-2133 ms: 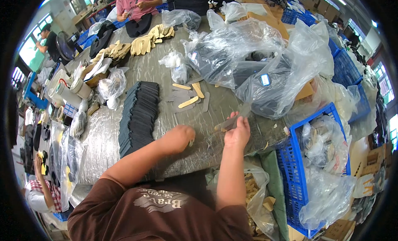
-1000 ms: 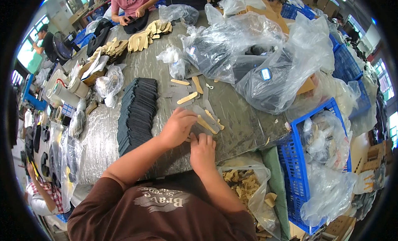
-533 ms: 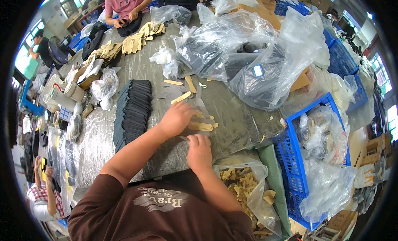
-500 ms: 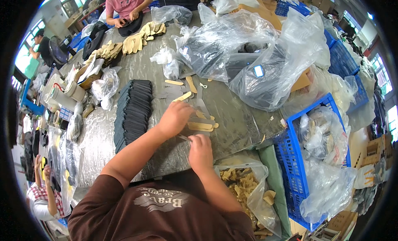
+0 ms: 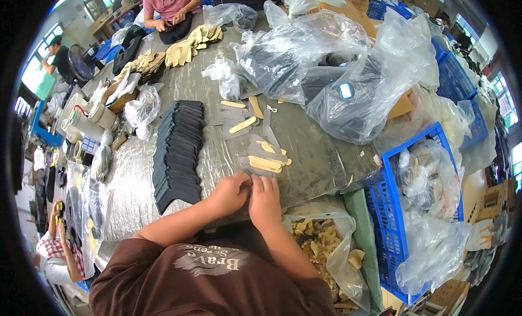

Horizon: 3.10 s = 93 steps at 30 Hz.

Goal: Pairing black shoe upper components with beige reinforcement strips and placing them into a plastic bag.

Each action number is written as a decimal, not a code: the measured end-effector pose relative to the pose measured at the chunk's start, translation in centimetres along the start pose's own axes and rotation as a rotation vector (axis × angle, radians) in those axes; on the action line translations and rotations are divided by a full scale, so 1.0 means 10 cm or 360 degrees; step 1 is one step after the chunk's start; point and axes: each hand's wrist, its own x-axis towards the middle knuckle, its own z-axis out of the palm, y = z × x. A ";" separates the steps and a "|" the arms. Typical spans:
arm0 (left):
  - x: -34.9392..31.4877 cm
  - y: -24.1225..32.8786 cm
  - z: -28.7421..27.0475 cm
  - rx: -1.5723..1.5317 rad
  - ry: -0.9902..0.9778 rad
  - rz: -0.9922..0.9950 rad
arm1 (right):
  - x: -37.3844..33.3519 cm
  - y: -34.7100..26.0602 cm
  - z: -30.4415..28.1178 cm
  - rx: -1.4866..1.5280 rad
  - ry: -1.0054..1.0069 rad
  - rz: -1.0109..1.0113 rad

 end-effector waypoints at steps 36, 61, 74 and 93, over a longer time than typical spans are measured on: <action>0.68 -0.30 -0.28 0.0571 0.0216 0.0774 | -0.09 0.06 -0.04 -0.0180 0.0121 -0.0012; 0.42 -0.29 -0.40 0.0161 -0.0311 0.0417 | -0.07 0.09 -0.03 -0.0098 0.0212 -0.0115; 0.47 -0.33 -0.54 0.0103 -0.0457 0.0306 | -0.04 0.11 -0.05 -0.0060 0.0124 -0.0107; 0.39 -0.29 -0.35 0.0014 -0.0254 0.0631 | 0.04 0.04 -0.08 -0.0368 0.0273 -0.0164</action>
